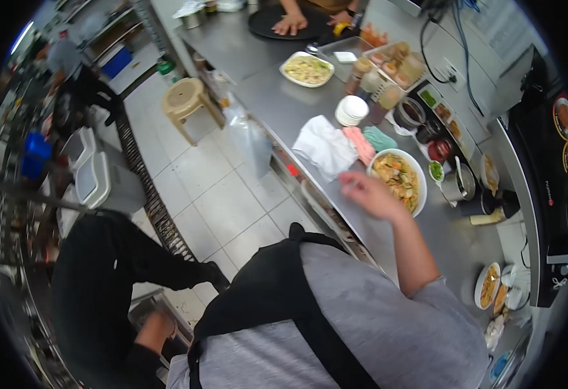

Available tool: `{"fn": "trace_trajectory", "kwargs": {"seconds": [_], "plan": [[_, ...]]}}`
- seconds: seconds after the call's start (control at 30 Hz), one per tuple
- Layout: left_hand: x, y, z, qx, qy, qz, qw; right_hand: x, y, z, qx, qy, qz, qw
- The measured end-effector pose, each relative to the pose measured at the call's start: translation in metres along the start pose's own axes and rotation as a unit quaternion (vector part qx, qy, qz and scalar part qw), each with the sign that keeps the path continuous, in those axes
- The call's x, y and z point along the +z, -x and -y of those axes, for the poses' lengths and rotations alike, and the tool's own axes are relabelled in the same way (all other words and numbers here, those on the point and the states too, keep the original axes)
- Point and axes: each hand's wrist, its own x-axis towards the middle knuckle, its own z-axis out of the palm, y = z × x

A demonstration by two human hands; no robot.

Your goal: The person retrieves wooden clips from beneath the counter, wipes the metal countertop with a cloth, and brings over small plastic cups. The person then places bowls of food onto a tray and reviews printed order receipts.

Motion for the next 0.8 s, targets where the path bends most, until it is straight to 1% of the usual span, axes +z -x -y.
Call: {"fn": "trace_trajectory", "kwargs": {"seconds": [0.07,0.1,0.13,0.17,0.2,0.27,0.3,0.37,0.4,0.43,0.47,0.5,0.57,0.6,0.63,0.67,0.7,0.73,0.77,0.8], "plan": [[-0.004,-0.019,-0.009,-0.032,-0.042,-0.015,0.998,-0.067,-0.023,-0.042,0.079,-0.015,-0.112,0.990],[-0.009,-0.027,-0.014,-0.046,-0.067,-0.022,0.996,-0.102,-0.035,-0.081,0.117,0.021,-0.196,0.973],[-0.011,-0.035,-0.019,-0.061,-0.091,-0.028,0.994,-0.137,-0.041,-0.096,0.092,0.153,-0.288,0.941],[-0.013,-0.042,-0.025,-0.076,-0.114,-0.034,0.990,-0.169,-0.044,-0.110,0.150,0.208,-0.326,0.910],[-0.014,-0.049,-0.031,-0.088,-0.140,-0.039,0.986,-0.198,-0.047,-0.126,0.205,0.262,-0.359,0.872],[-0.016,-0.061,-0.047,-0.111,-0.198,-0.046,0.973,-0.251,-0.054,-0.165,0.265,0.296,-0.405,0.824],[-0.016,-0.067,-0.057,-0.119,-0.239,-0.049,0.962,-0.274,-0.060,-0.183,0.273,0.296,-0.404,0.821],[-0.012,-0.074,-0.082,-0.118,-0.359,-0.058,0.924,-0.305,-0.073,-0.217,0.225,0.304,-0.398,0.836],[-0.006,-0.076,-0.105,-0.064,-0.457,-0.078,0.883,-0.310,-0.087,-0.222,0.236,0.300,-0.355,0.853],[0.005,-0.069,-0.132,0.013,-0.542,-0.108,0.833,-0.312,-0.102,-0.224,0.248,0.296,-0.311,0.868],[0.020,-0.055,-0.169,0.143,-0.626,-0.166,0.748,-0.315,-0.123,-0.243,0.291,0.326,-0.265,0.860],[0.019,-0.064,-0.189,0.226,-0.612,-0.166,0.739,-0.315,-0.142,-0.261,0.332,0.354,-0.217,0.847],[0.039,-0.068,-0.252,0.338,-0.491,-0.123,0.793,-0.306,-0.163,-0.257,0.394,0.403,-0.223,0.795],[0.048,-0.074,-0.277,0.359,-0.462,-0.092,0.806,-0.309,-0.169,-0.261,0.397,0.395,-0.224,0.798],[0.062,-0.075,-0.307,0.357,-0.435,-0.055,0.825,-0.313,-0.174,-0.264,0.404,0.384,-0.222,0.800],[0.076,-0.079,-0.324,0.401,-0.390,-0.045,0.828,-0.313,-0.173,-0.252,0.396,0.387,-0.214,0.805],[0.089,-0.081,-0.342,0.390,-0.372,-0.004,0.842,-0.312,-0.171,-0.246,0.389,0.390,-0.206,0.809],[0.107,-0.078,-0.360,0.380,-0.322,0.046,0.866,-0.313,-0.171,-0.252,0.368,0.414,-0.219,0.803],[0.115,-0.088,-0.363,0.318,-0.316,0.118,0.886,-0.315,-0.168,-0.256,0.344,0.441,-0.235,0.795],[0.129,-0.093,-0.366,0.292,-0.289,0.185,0.893,-0.312,-0.163,-0.258,0.351,0.442,-0.235,0.791]]}}
